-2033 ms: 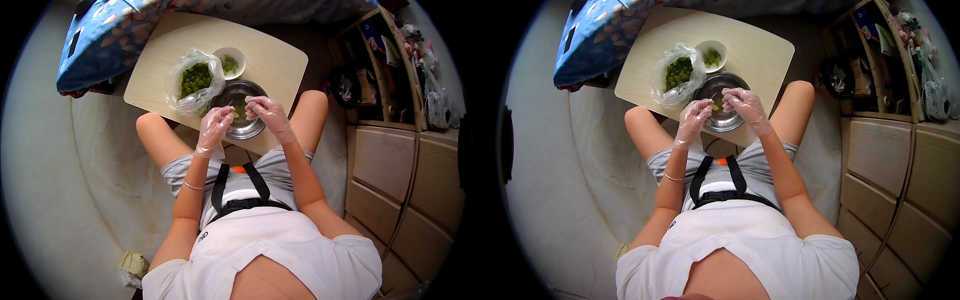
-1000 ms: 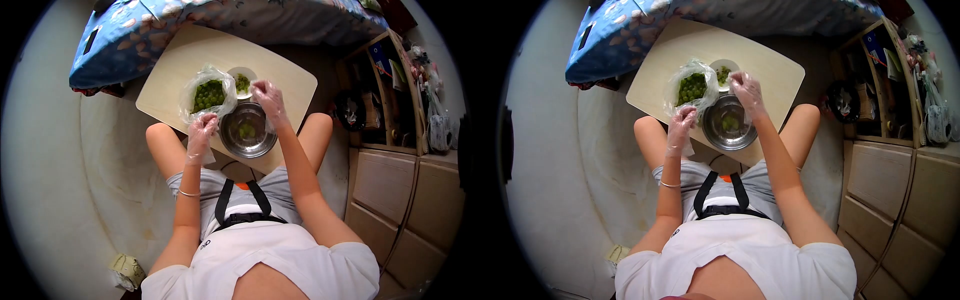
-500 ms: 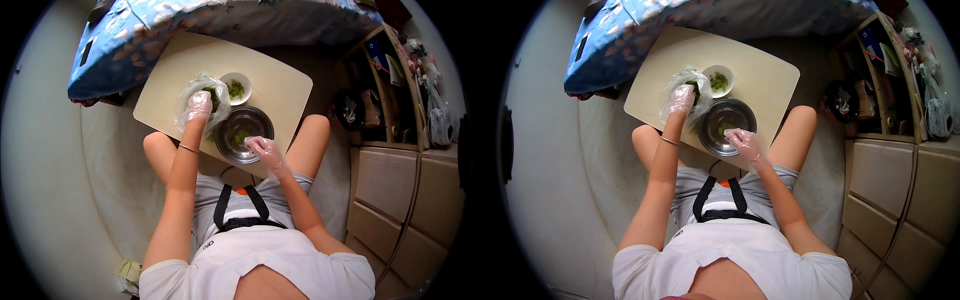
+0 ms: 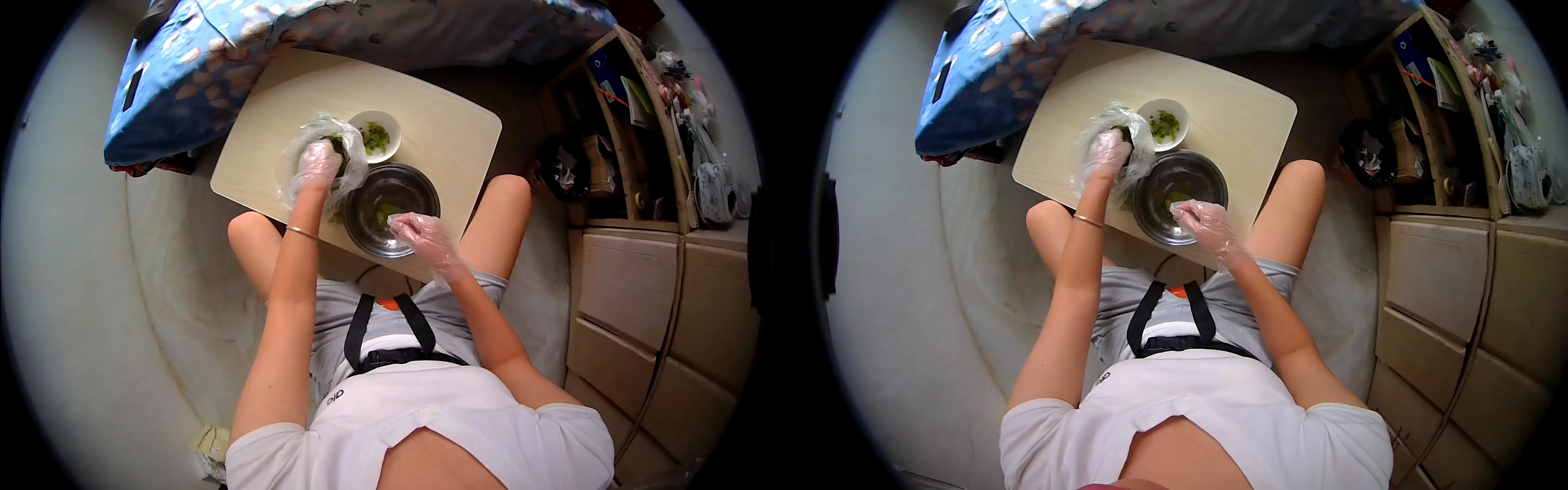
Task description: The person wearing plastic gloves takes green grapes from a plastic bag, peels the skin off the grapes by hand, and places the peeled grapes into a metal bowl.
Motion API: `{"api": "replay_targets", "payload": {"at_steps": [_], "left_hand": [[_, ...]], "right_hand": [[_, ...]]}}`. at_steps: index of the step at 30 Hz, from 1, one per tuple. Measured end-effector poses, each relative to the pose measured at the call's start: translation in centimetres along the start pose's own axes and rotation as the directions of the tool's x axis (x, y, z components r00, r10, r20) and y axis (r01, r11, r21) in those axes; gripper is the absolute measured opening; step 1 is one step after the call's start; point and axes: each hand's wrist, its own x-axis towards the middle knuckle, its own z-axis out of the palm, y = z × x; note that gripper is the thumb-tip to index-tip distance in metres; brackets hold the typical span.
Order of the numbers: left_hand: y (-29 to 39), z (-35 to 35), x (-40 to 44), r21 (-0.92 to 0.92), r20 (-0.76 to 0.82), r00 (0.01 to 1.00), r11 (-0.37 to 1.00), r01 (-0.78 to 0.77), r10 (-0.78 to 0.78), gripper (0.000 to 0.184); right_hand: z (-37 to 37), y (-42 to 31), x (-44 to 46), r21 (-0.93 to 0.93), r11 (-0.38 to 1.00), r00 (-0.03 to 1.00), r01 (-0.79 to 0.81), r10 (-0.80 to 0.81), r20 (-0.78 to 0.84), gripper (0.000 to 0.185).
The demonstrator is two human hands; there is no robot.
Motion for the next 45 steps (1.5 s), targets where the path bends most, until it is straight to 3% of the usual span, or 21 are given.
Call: {"api": "replay_targets", "payload": {"at_steps": [1, 3, 4, 6, 7, 8, 10, 11, 13, 14, 17, 21, 23, 27, 29, 32, 36, 38, 39, 41, 45], "left_hand": [[0.0, -1.2, -0.9, -0.004, 0.003, 1.0, 1.0, -0.004, 0.004, 0.026], [-0.1, -4.2, -3.6, -0.357, -0.21, 0.973, 0.919, -0.167, 0.095, 0.022], [0.0, -4.9, -5.0, -0.358, -0.215, 0.972, 0.918, -0.169, 0.095, 0.022], [0.0, -6.0, -8.8, -0.91, -0.107, 0.994, 0.403, -0.102, 0.012, 0.026], [1.1, -7.7, -11.1, -0.95, 0.056, 0.998, 0.309, 0.048, 0.015, 0.028], [2.4, -8.9, -13.4, -0.955, 0.217, 0.976, 0.214, 0.205, 0.032, 0.029], [3.6, -8.5, -16.1, -0.953, 0.22, 0.965, 0.243, 0.182, 0.141, 0.027], [4.3, -8.6, -17.3, -0.952, 0.218, 0.961, 0.255, 0.171, 0.168, 0.026], [5.1, -10.4, -18.8, -0.933, 0.263, 0.94, 0.305, 0.191, 0.216, 0.026], [5.5, -10.8, -19.2, -0.911, 0.31, 0.914, 0.357, 0.207, 0.261, 0.026], [6.1, -10.5, -19.4, -0.911, 0.257, 0.909, 0.397, 0.115, 0.327, 0.028], [6.6, -10.6, -19.6, -0.913, 0.258, 0.913, 0.389, 0.123, 0.316, 0.026], [6.4, -9.2, -19.6, -0.943, 0.098, 0.942, 0.333, -0.015, 0.32, 0.026], [6.5, -10.0, -19.8, -0.942, 0.151, 0.932, 0.334, 0.035, 0.328, 0.026], [6.6, -10.3, -19.9, -0.955, 0.263, 0.915, 0.214, 0.204, 0.305, 0.027], [7.0, -11.5, -20.0, -0.923, 0.332, 0.904, 0.292, 0.252, 0.271, 0.028], [7.0, -10.7, -20.0, -0.924, 0.35, 0.909, 0.244, 0.296, 0.224, 0.03], [7.2, -10.8, -20.0, -0.931, 0.365, 0.901, 0.065, 0.36, 0.235, 0.027], [7.3, -10.6, -20.0, -0.931, 0.365, 0.901, 0.065, 0.36, 0.235, 0.027], [7.5, -10.0, -20.2, -0.924, 0.339, 0.912, -0.103, 0.369, 0.23, 0.026], [7.6, -8.6, -20.1, -0.927, 0.287, 0.926, -0.173, 0.332, 0.244, 0.027]], "right_hand": [[0.0, -0.3, -0.1, 0.019, 1.0, 1.0, -0.002, 0.002, 0.005, 0.021], [0.2, 0.6, -0.1, -0.008, 0.999, 0.999, 0.048, -0.048, -0.017, 0.021], [0.2, 0.8, 0.2, -0.032, 0.994, 0.994, 0.104, -0.105, -0.034, 0.022], [0.4, -0.3, -0.1, 0.044, 0.993, 0.994, 0.107, -0.105, -0.041, 0.025], [0.5, -1.1, -0.2, 0.123, 0.987, 0.994, 0.106, -0.101, -0.049, 0.029], [0.7, -2.2, -0.4, 0.125, 0.986, 0.994, 0.108, -0.104, -0.04, 0.029], [0.9, -4.8, -0.8, 0.068, 0.954, 0.956, 0.291, -0.293, 0.021, 0.037], [1.0, -5.8, -1.0, 0.068, 0.954, 0.956, 0.291, -0.293, 0.026, 0.037], [1.0, -7.1, -1.5, -0.246, 0.892, 0.923, 0.378, -0.345, 0.168, 0.042], [1.3, -7.4, -1.4, -0.289, 0.792, 0.843, 0.538, -0.507, 0.18, 0.044], [1.4, -6.9, -1.2, -0.331, 0.716, 0.783, 0.615, -0.605, 0.145, 0.042], [1.3, -6.3, -1.2, -0.388, 0.697, 0.781, 0.603, -0.614, 0.11, 0.04], [1.2, -6.8, -1.3, -0.408, 0.691, 0.781, 0.597, -0.617, 0.097, 0.039], [1.1, -6.6, -1.3, -0.388, 0.703, 0.779, 0.596, -0.623, 0.069, 0.038], [1.0, -6.4, -1.2, -0.33, 0.746, 0.8, 0.578, -0.598, 0.05, 0.033], [0.6, -6.7, -1.4, -0.17, 0.88, 0.896, 0.443, -0.437, 0.073, 0.029], [1.0, -7.3, -1.3, -0.15, 0.907, 0.919, 0.393, -0.384, 0.086, 0.027], [1.1, -6.7, -1.0, 0.329, 0.914, 0.959, 0.237, -0.275, 0.074, 0.028], [1.0, -6.8, -1.0, 0.329, 0.914, 0.959, 0.236, -0.274, 0.074, 0.028], [0.7, -7.2, -1.0, 0.422, 0.902, 0.978, 0.091, -0.16, 0.132, 0.026], [1.3, -6.5, -0.7, 0.475, 0.878, 0.986, 0.058, -0.126, 0.112, 0.025]]}}
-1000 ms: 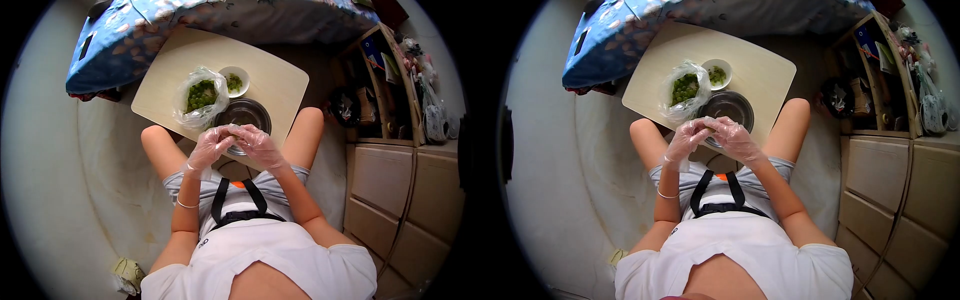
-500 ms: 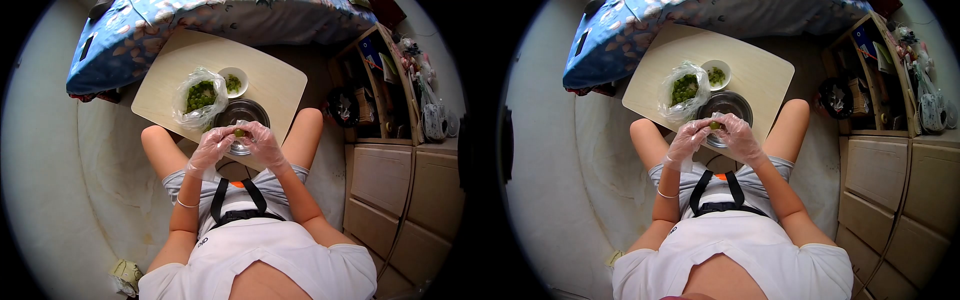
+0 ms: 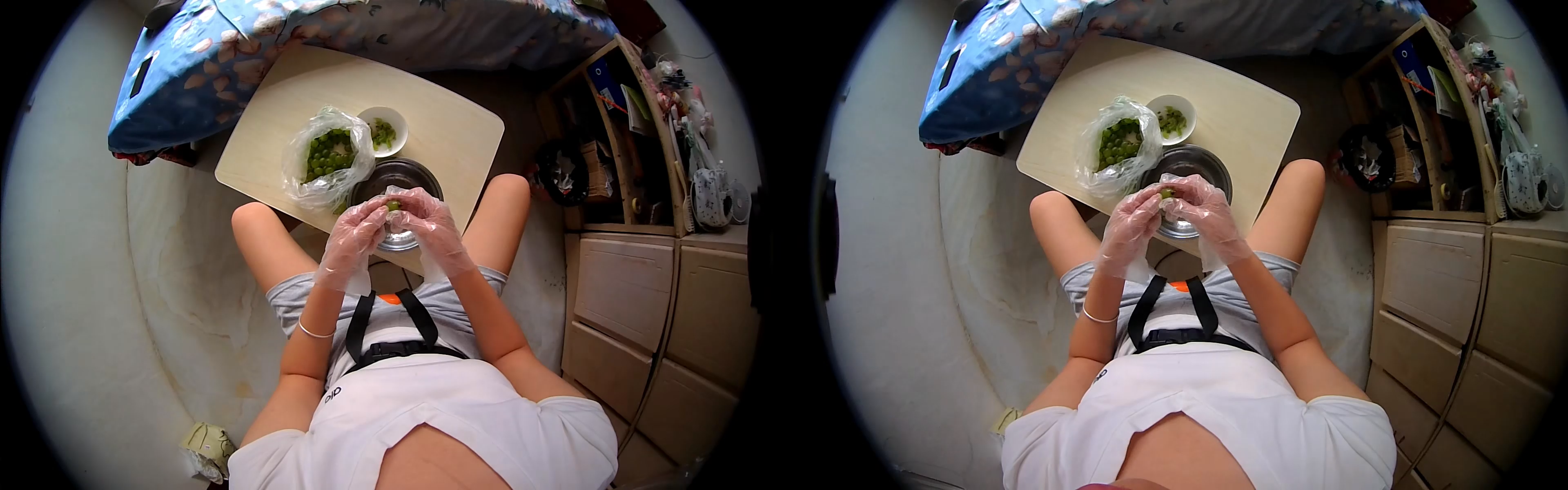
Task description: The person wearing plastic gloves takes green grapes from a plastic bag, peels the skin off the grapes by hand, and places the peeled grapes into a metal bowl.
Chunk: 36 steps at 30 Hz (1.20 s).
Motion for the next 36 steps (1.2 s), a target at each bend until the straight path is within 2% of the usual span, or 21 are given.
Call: {"api": "replay_targets", "payload": {"at_steps": [3, 6, 8, 9, 11, 12, 14, 15, 17, 18, 20, 24, 26, 27, 29, 30, 32, 33, 35, 36], "left_hand": [[-0.7, -0.2, 0.2, -0.009, -0.013, 1.0, 1.0, 0.016, -0.016, 0.026], [-0.6, 0.0, 0.1, -0.048, -0.026, 1.0, 0.999, 0.014, -0.015, 0.026], [-0.1, 0.2, -0.3, 0.074, -0.041, 0.999, 0.997, -0.002, 0.005, 0.025], [0.2, 0.3, -0.4, 0.074, -0.04, 0.999, 0.997, -0.003, 0.006, 0.025], [0.7, 0.6, -0.5, 0.225, -0.128, 0.992, 0.973, 0.047, -0.018, 0.025], [0.9, 0.9, -0.5, 0.226, -0.126, 0.992, 0.973, 0.047, -0.018, 0.025], [1.1, 1.6, -0.5, 0.466, -0.034, 0.986, 0.876, -0.127, 0.161, 0.025], [0.8, 1.5, -0.5, 0.466, -0.034, 0.987, 0.876, -0.126, 0.16, 0.025], [0.1, 1.0, -0.2, 0.746, 0.07, 0.904, 0.579, -0.328, 0.421, 0.023], [0.3, 1.2, -0.3, 0.746, 0.07, 0.904, 0.579, -0.327, 0.421, 0.023], [0.9, 1.6, -0.6, 0.834, 0.09, 0.91, 0.469, -0.291, 0.404, 0.019], [1.2, 2.0, -0.7, 0.844, 0.092, 0.913, 0.456, -0.283, 0.396, 0.017], [1.1, 2.0, -0.6, 0.844, 0.145, 0.844, 0.381, -0.378, 0.517, 0.016], [1.0, 1.8, -0.5, 0.844, 0.144, 0.844, 0.381, -0.378, 0.517, 0.016], [0.6, 1.1, -0.2, 0.824, 0.208, 0.81, 0.348, -0.447, 0.548, 0.016], [0.2, 0.7, -0.2, 0.824, 0.206, 0.811, 0.35, -0.445, 0.548, 0.016], [-0.5, 0.1, -0.2, 0.68, 0.081, 0.918, 0.653, -0.335, 0.388, 0.017], [-0.5, 0.0, -0.2, 0.68, 0.081, 0.918, 0.653, -0.335, 0.387, 0.017], [-0.5, -0.3, -0.2, 0.592, -0.02, 0.974, 0.787, -0.171, 0.227, 0.018], [-0.4, -0.4, -0.2, 0.592, -0.02, 0.974, 0.787, -0.171, 0.226, 0.018]], "right_hand": [[0.3, 0.4, -0.1, 0.036, 0.999, 0.998, 0.04, -0.038, -0.048, 0.027], [0.2, 0.2, 0.0, -0.017, 0.999, 0.998, 0.029, -0.03, -0.049, 0.027], [-0.4, 0.3, 0.0, -0.144, 0.989, 0.999, 0.04, -0.042, -0.013, 0.027], [-0.5, 0.3, 0.0, -0.144, 0.989, 0.999, 0.04, -0.043, -0.013, 0.027], [-0.7, 0.0, 0.0, -0.403, 0.884, 0.971, 0.238, -0.226, 0.078, 0.03], [-0.6, -0.1, 0.0, -0.404, 0.883, 0.971, 0.239, -0.227, 0.077, 0.03], [-0.2, -0.3, 0.1, -0.636, 0.688, 0.927, 0.35, -0.352, 0.129, 0.033], [0.2, -0.7, 0.0, -0.636, 0.688, 0.927, 0.349, -0.352, 0.128, 0.033], [0.8, -1.5, -0.1, -0.777, 0.496, 0.89, 0.389, -0.42, 0.177, 0.035], [0.8, -1.4, -0.1, -0.776, 0.497, 0.89, 0.388, -0.419, 0.177, 0.035], [0.7, -1.3, -0.1, -0.792, 0.446, 0.866, 0.418, -0.46, 0.197, 0.037], [1.0, -2.1, -0.4, -0.849, 0.36, 0.881, 0.387, -0.415, 0.226, 0.036], [1.2, -2.6, -0.5, -0.865, 0.245, 0.824, 0.438, -0.493, 0.278, 0.034], [1.0, -2.6, -0.5, -0.865, 0.245, 0.825, 0.438, -0.493, 0.278, 0.034], [0.7, -2.2, -0.7, -0.883, 0.163, 0.827, 0.441, -0.456, 0.329, 0.038], [0.6, -2.1, -0.8, -0.883, 0.164, 0.828, 0.44, -0.454, 0.329, 0.038], [0.5, -2.0, -0.9, -0.889, 0.184, 0.849, 0.419, -0.426, 0.312, 0.038], [0.5, -2.0, -1.0, -0.889, 0.184, 0.849, 0.419, -0.426, 0.312, 0.038], [0.7, -2.0, -1.0, -0.882, 0.198, 0.84, 0.429, -0.447, 0.308, 0.035], [0.6, -1.9, -1.0, -0.882, 0.198, 0.84, 0.428, -0.447, 0.307, 0.035]]}}
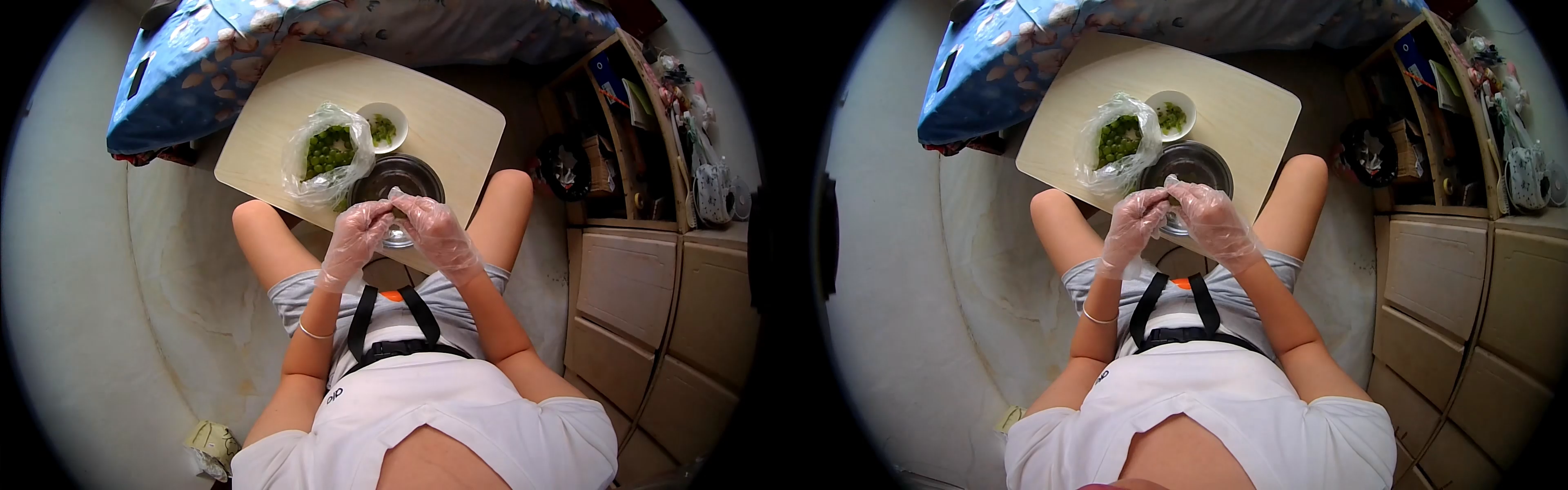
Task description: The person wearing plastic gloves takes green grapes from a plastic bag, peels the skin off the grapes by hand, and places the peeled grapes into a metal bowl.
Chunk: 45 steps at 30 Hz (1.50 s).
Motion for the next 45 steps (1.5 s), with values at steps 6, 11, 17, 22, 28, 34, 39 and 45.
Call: {"api": "replay_targets", "payload": {"at_steps": [6, 11, 17, 22, 28, 34, 39, 45], "left_hand": [[-0.1, -0.2, 0.0, 0.011, 0.044, 0.998, 0.998, -0.055, 0.054, 0.018], [-0.4, -0.4, -0.1, -0.051, 0.065, 0.998, 0.998, 0.027, -0.023, 0.013], [0.1, -0.5, -0.4, -0.029, 0.093, 0.995, 0.999, 0.039, -0.036, 0.012], [-0.4, 0.0, -0.2, 0.001, 0.069, 0.998, 1.0, 0.009, -0.009, 0.014], [-0.2, 0.5, -0.2, 0.025, 0.061, 0.997, 0.999, -0.044, 0.043, 0.017], [-0.3, 0.8, -0.2, 0.025, 0.039, 0.999, 0.999, -0.03, 0.029, 0.016], [-0.8, 0.8, 0.0, -0.017, 0.04, 0.999, 1.0, 0.012, -0.011, 0.016], [-1.4, 0.9, 0.0, -0.067, 0.042, 0.998, 0.997, 0.041, -0.038, 0.016]], "right_hand": [[0.6, 1.1, -0.4, 0.069, 0.995, 0.998, 0.07, -0.07, 0.007, 0.037], [0.8, 1.2, -0.7, 0.23, 0.973, 1.0, 0.008, -0.011, 0.01, 0.034], [1.0, 1.7, -0.9, 0.372, 0.928, 0.999, -0.03, 0.022, 0.027, 0.031], [1.1, 2.1, -0.9, 0.346, 0.938, 1.0, -0.02, 0.015, 0.016, 0.029], [0.7, 2.0, -0.7, 0.356, 0.933, 0.998, -0.049, 0.028, 0.064, 0.03], [0.6, 2.5, -0.5, 0.39, 0.918, 0.994, -0.066, 0.025, 0.11, 0.03], [-0.1, 1.9, 0.1, 0.433, 0.894, 0.984, -0.11, 0.036, 0.175, 0.029], [-0.1, 2.2, 0.1, 0.514, 0.837, 0.966, -0.19, 0.065, 0.252, 0.03]]}}
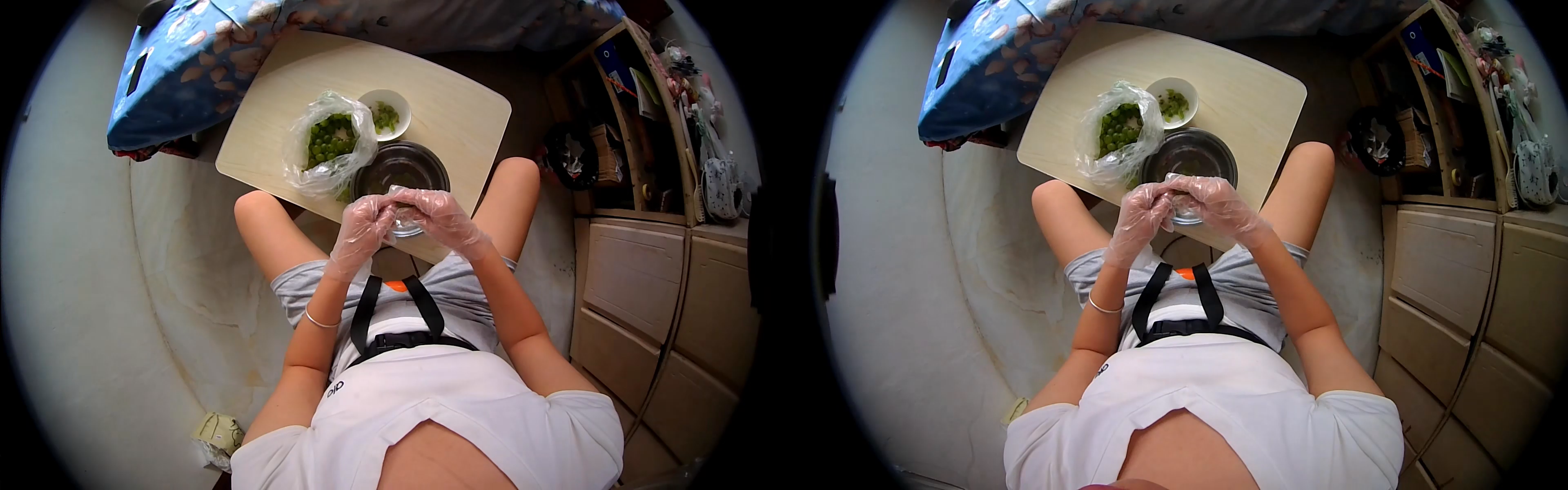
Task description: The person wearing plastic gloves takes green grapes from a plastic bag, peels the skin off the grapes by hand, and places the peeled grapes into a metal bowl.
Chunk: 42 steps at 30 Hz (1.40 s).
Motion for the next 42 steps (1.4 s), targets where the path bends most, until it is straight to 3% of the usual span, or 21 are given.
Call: {"api": "replay_targets", "payload": {"at_steps": [6, 8, 12, 14, 17, 18, 20, 23, 27, 29, 36, 38, 42], "left_hand": [[0.1, -0.1, -0.1, -0.05, 0.008, 1.0, 0.999, 0.02, -0.019, 0.016], [0.5, -0.1, -0.2, -0.026, -0.003, 1.0, 1.0, 0.015, -0.015, 0.016], [0.2, -0.3, -0.1, 0.017, 0.026, 1.0, 1.0, 0.016, -0.017, 0.021], [0.6, -0.1, -0.3, -0.025, -0.032, 0.994, 0.994, 0.104, -0.105, 0.016], [0.7, -0.4, -0.1, -0.101, 0.039, 0.988, 0.983, 0.153, -0.15, 0.014], [0.7, -0.5, -0.2, -0.1, 0.037, 0.988, 0.983, 0.153, -0.15, 0.014], [0.5, -0.4, -0.2, -0.195, 0.01, 0.987, 0.968, 0.159, -0.16, 0.013], [1.3, -0.5, -0.2, -0.149, -0.005, 0.978, 0.967, 0.205, -0.208, 0.012], [0.6, -0.9, 0.1, -0.147, 0.024, 0.983, 0.972, 0.182, -0.181, 0.013], [0.6, -0.9, 0.0, -0.242, 0.074, 0.975, 0.944, 0.223, -0.211, 0.014], [2.3, -1.0, -0.3, -0.316, 0.118, 0.976, 0.925, 0.211, -0.182, 0.014], [2.0, -1.4, -0.2, -0.397, 0.178, 0.966, 0.885, 0.243, -0.185, 0.013], [1.3, -1.8, -0.1, -0.398, 0.142, 0.971, 0.887, 0.233, -0.191, 0.013]], "right_hand": [[0.1, 1.8, -0.3, -0.018, 1.0, 1.0, 0.022, -0.022, 0.022, 0.033], [0.0, 2.3, -0.6, 0.21, 0.969, 0.99, -0.13, 0.115, 0.084, 0.036], [0.5, 3.6, -1.1, 0.396, 0.907, 0.99, -0.142, 0.124, 0.07, 0.034], [0.7, 4.2, -1.2, 0.593, 0.758, 0.956, -0.272, 0.281, 0.08, 0.028], [0.8, 3.9, -1.2, 0.696, 0.651, 0.927, -0.302, 0.37, 0.056, 0.024], [0.9, 4.2, -1.1, 0.697, 0.651, 0.928, -0.302, 0.369, 0.057, 0.024], [1.2, 4.9, -1.2, 0.593, 0.792, 0.968, -0.147, 0.237, -0.077, 0.027], [0.8, 4.4, -1.4, 0.45, 0.884, 0.984, -0.131, 0.17, -0.048, 0.03], [0.9, 3.7, -1.2, 0.424, 0.887, 0.972, -0.183, 0.229, -0.058, 0.029], [1.0, 4.2, -1.3, 0.626, 0.74, 0.947, -0.245, 0.32, -0.007, 0.029], [1.5, 4.2, -1.5, 0.764, 0.571, 0.93, -0.301, 0.354, 0.101, 0.031], [2.0, 4.6, -1.6, 0.91, 0.331, 0.922, -0.25, 0.369, 0.119, 0.032], [1.9, 4.5, -1.7, 0.959, 0.174, 0.909, -0.225, 0.391, 0.143, 0.032]]}}
